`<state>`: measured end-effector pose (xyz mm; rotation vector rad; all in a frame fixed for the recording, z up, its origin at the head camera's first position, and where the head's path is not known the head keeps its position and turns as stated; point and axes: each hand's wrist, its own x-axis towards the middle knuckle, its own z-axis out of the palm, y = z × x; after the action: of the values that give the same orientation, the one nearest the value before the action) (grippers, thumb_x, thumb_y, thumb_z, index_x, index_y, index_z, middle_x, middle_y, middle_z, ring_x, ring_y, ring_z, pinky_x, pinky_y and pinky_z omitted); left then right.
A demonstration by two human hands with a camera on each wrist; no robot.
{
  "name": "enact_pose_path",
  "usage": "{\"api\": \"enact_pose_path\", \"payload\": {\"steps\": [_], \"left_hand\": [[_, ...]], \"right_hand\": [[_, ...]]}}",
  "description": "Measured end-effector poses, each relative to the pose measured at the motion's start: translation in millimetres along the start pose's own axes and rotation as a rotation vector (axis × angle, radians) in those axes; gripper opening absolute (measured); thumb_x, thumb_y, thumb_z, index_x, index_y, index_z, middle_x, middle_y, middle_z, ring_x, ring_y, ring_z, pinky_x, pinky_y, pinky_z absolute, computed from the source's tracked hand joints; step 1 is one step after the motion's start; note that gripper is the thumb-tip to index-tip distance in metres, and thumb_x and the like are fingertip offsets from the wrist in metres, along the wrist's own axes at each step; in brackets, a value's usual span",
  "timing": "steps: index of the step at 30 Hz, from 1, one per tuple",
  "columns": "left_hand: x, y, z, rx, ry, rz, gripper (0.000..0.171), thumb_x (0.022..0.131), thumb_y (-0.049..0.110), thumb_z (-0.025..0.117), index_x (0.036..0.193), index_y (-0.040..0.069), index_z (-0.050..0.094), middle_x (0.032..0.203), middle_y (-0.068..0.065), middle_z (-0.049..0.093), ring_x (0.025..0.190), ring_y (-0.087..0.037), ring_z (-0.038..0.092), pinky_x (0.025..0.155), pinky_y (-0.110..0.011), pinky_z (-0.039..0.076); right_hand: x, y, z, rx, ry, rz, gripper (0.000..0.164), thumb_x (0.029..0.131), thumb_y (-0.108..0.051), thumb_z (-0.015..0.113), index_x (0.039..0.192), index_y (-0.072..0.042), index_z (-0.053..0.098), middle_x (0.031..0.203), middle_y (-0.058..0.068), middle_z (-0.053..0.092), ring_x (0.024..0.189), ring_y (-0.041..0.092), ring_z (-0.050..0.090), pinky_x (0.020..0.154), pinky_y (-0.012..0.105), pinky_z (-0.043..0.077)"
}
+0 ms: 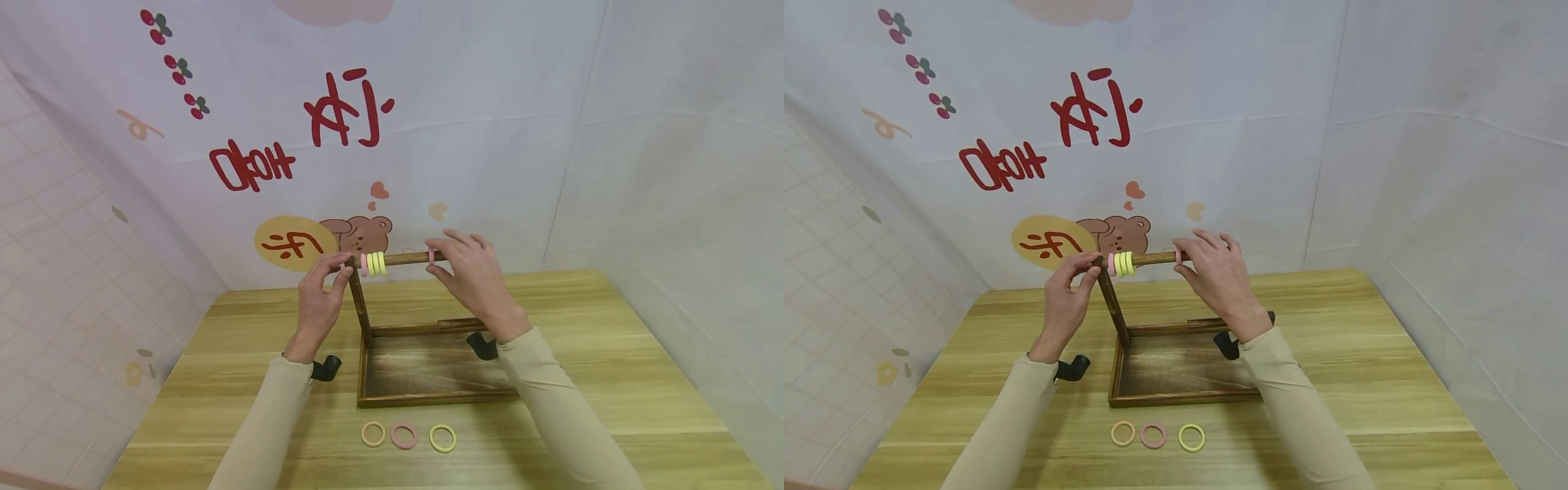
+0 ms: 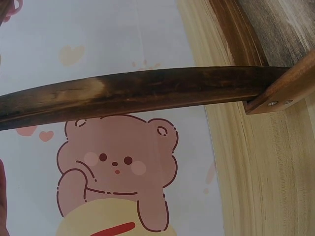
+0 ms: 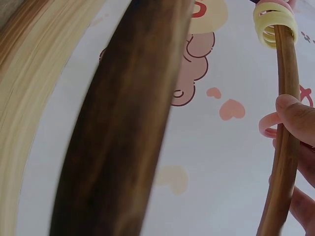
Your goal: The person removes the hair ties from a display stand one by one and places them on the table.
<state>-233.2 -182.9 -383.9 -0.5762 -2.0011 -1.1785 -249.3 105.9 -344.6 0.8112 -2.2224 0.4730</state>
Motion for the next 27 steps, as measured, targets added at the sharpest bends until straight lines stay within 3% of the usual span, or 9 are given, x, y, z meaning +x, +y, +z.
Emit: {"api": "enact_pose_path", "payload": {"steps": [21,27], "left_hand": [[-0.5,0.2,-0.1,-0.017,0.000,0.007,0.026,0.099,0.002,0.069,0.125,0.000,0.071,0.123,-0.015,0.070,0.115,-0.028,0.066,0.100,-0.019,0.049],[-0.7,0.9,0.3,-0.020,0.007,0.016,0.028,0.097,0.000,0.070,0.125,0.000,0.070,0.123,-0.015,0.070,0.114,-0.029,0.067,0.099,-0.020,0.050]], "right_hand": [[-6.2,7.5,-8.7,0.005,-0.010,0.034,0.044,0.083,-0.019,0.090,0.122,-0.010,0.071,0.122,0.007,0.075,0.131,0.032,0.059,0.109,0.064,0.041],[-7.8,10.1,-10.0,0.008,-0.013,0.046,0.036,0.084,-0.018,0.089,0.115,-0.012,0.071,0.123,0.007,0.074,0.131,0.033,0.059,0.109,0.065,0.040]]}}
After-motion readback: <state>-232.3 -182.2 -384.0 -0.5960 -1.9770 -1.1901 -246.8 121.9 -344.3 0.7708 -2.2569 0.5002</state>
